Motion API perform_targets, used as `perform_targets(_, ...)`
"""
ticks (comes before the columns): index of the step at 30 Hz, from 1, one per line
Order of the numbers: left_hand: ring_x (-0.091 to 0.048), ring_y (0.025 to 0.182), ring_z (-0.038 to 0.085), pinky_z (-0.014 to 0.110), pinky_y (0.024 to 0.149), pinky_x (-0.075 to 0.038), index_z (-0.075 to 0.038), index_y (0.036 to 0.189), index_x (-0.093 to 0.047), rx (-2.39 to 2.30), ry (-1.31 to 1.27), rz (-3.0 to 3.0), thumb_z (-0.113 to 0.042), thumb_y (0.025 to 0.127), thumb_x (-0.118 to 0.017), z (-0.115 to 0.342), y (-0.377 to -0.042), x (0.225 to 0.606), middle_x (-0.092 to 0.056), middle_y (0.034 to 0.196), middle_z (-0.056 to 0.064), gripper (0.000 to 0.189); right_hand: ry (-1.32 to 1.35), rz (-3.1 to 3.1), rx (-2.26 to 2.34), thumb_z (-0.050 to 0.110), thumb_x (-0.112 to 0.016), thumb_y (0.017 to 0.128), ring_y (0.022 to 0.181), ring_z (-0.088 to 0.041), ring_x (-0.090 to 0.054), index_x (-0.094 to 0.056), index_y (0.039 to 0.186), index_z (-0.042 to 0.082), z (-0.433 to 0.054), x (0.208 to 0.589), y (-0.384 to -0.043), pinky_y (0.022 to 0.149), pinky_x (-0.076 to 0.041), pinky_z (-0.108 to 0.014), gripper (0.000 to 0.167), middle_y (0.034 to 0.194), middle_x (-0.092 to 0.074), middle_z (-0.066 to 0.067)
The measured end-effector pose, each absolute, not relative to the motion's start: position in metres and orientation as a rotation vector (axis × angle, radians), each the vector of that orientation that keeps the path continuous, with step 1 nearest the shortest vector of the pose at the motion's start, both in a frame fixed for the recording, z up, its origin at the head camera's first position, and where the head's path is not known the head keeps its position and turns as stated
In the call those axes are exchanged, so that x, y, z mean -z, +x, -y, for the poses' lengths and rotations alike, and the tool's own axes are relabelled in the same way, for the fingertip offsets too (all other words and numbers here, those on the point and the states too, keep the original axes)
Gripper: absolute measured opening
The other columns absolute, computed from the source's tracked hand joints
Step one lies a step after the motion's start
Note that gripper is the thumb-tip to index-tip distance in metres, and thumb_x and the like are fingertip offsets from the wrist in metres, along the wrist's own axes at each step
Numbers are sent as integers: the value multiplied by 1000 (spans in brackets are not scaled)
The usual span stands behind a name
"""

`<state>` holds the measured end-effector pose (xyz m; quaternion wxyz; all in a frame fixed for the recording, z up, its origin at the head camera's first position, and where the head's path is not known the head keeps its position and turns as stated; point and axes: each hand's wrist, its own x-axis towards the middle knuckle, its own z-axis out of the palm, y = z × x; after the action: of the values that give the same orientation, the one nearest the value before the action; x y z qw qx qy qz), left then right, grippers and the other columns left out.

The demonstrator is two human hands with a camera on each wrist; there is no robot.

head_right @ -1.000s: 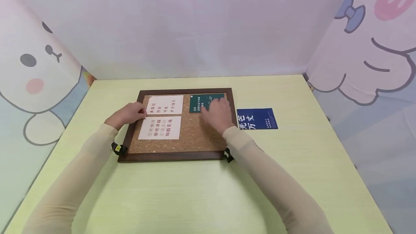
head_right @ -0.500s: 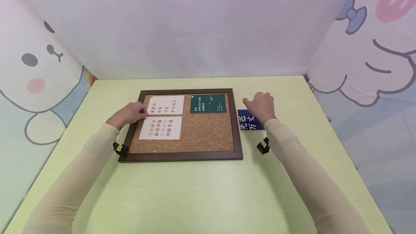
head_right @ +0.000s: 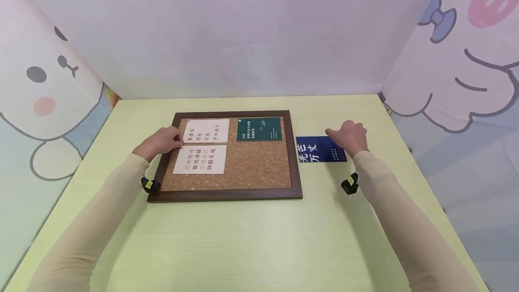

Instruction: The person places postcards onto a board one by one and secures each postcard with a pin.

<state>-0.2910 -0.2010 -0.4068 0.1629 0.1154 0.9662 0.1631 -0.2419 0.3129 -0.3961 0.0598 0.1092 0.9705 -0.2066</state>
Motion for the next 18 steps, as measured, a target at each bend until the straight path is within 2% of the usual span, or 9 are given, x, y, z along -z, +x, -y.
perform_targets(7, -48, 73, 23, 32, 63, -38, 0, 84, -59, -478, 322, -2754, -6, 95, -59, 200, -291, 406, -52, 81, 12, 12, 358, -2879, 627, 50, -60, 89, 67, -25, -39, -36, 67, 9, -318, 406, -239, 61, -38, -38, 52, 66, -31, -3)
perform_targets(12, -49, 72, 22, 30, 61, -38, 0, 82, -59, -457, 319, -2769, -6, 94, -60, 200, -293, 410, -53, 82, 11, 13, 360, -2867, 591, 53, -61, 88, 77, -35, -46, -35, 67, 9, -320, 413, -238, 70, -43, -49, 56, 68, -35, -6)
perform_targets(15, -49, 72, 22, 29, 60, -39, 0, 83, -60, -442, 303, -2778, -6, 93, -61, 200, -293, 411, -54, 82, 12, 12, 355, -2857, 595, 54, -62, 87, 86, -41, -46, -33, 67, 9, -320, 416, -237, 78, -42, -56, 58, 71, -36, -9)
perform_targets(18, -50, 72, 23, 30, 60, -40, 1, 84, -61, -443, 296, -2783, -5, 92, -62, 198, -293, 409, -56, 83, 13, 11, 358, -2832, 601, 54, -63, 87, 89, -42, -44, -32, 66, 9, -320, 419, -236, 80, -41, -57, 59, 71, -34, -9)
